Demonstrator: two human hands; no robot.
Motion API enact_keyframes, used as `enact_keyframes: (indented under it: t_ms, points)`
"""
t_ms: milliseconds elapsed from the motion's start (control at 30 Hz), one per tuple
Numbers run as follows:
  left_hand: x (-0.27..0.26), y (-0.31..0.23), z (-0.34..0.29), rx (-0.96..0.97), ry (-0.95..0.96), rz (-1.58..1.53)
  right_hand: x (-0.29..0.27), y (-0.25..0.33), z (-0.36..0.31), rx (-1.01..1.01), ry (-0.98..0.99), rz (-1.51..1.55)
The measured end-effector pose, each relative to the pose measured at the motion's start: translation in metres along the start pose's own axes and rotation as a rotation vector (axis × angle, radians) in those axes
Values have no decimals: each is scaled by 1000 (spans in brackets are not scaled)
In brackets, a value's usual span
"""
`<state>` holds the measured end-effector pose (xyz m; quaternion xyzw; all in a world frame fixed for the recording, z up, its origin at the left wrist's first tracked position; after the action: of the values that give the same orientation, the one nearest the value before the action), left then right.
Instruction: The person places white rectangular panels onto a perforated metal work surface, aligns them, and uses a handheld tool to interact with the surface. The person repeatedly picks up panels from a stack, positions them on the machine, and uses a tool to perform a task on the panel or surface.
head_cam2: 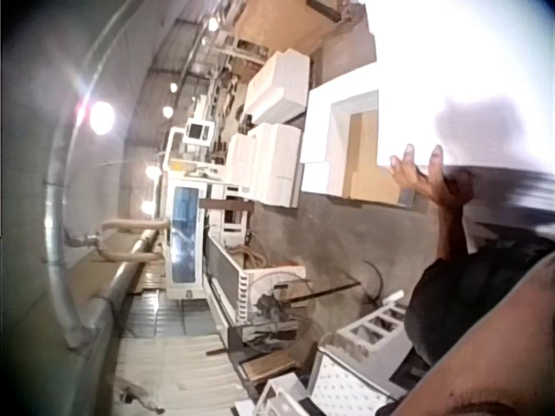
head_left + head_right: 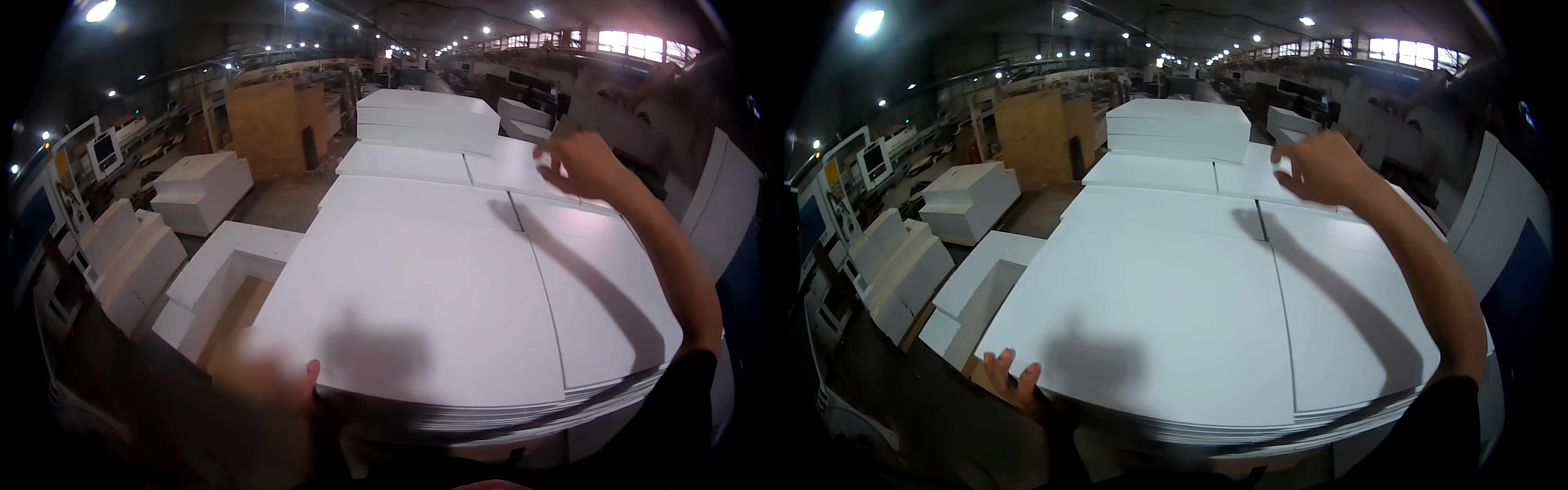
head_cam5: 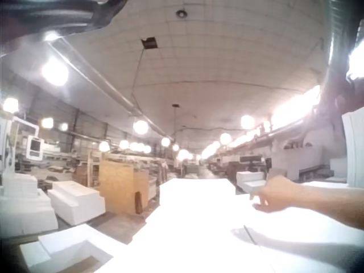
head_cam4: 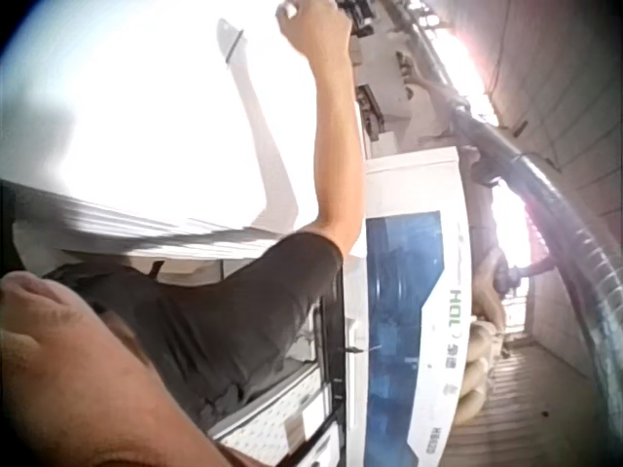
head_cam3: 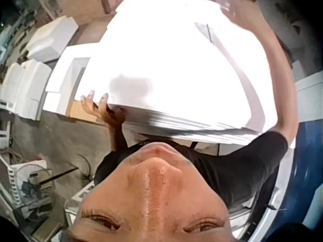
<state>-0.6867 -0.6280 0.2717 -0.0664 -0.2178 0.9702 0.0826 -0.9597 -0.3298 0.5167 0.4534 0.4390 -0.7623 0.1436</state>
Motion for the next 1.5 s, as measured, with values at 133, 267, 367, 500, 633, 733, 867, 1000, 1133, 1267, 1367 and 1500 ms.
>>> enact_keyframes:
  t_ms: [133,267,367,500,633,733,867,1000,1133,1267,1367,1500]
  points:
    - [-4,7,-2,6,42,-38,41,-83,81,164,-76,-36]
    - [-6,16,-12,-7,19,-32,143,-166,135,351,-173,259]
    - [-14,-6,6,115,-44,129,200,-180,166,592,-192,603]
    - [-16,-11,9,227,76,151,231,-183,176,662,-360,535]
    - [-8,5,-17,182,-208,72,235,-184,168,658,-450,654]
    - [-10,4,-19,212,-260,75,226,-176,162,661,-503,784]
    - [-9,-5,-13,336,-159,138,230,-174,144,697,-507,831]
    - [-17,-18,8,280,-132,150,208,-148,153,648,-524,767]
    - [-12,-7,-4,362,-234,128,187,-127,162,552,-500,538]
    - [-17,22,-26,610,183,286,194,-154,154,443,-440,318]
    - [-19,23,-30,702,-75,275,193,-141,178,557,-330,622]
    - [-14,13,-20,702,-206,241,207,-139,192,526,-170,528]
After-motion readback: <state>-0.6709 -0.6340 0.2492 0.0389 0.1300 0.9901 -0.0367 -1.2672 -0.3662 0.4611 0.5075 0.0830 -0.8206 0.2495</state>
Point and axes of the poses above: each hand's wrist, its own z-axis towards the middle knuckle, its own x-axis out of the palm, y = z × x, the point moved 9 cm from there along z, towards the middle knuckle, and after that the axes turned 15 degrees about -x, right-handed, at the moved point
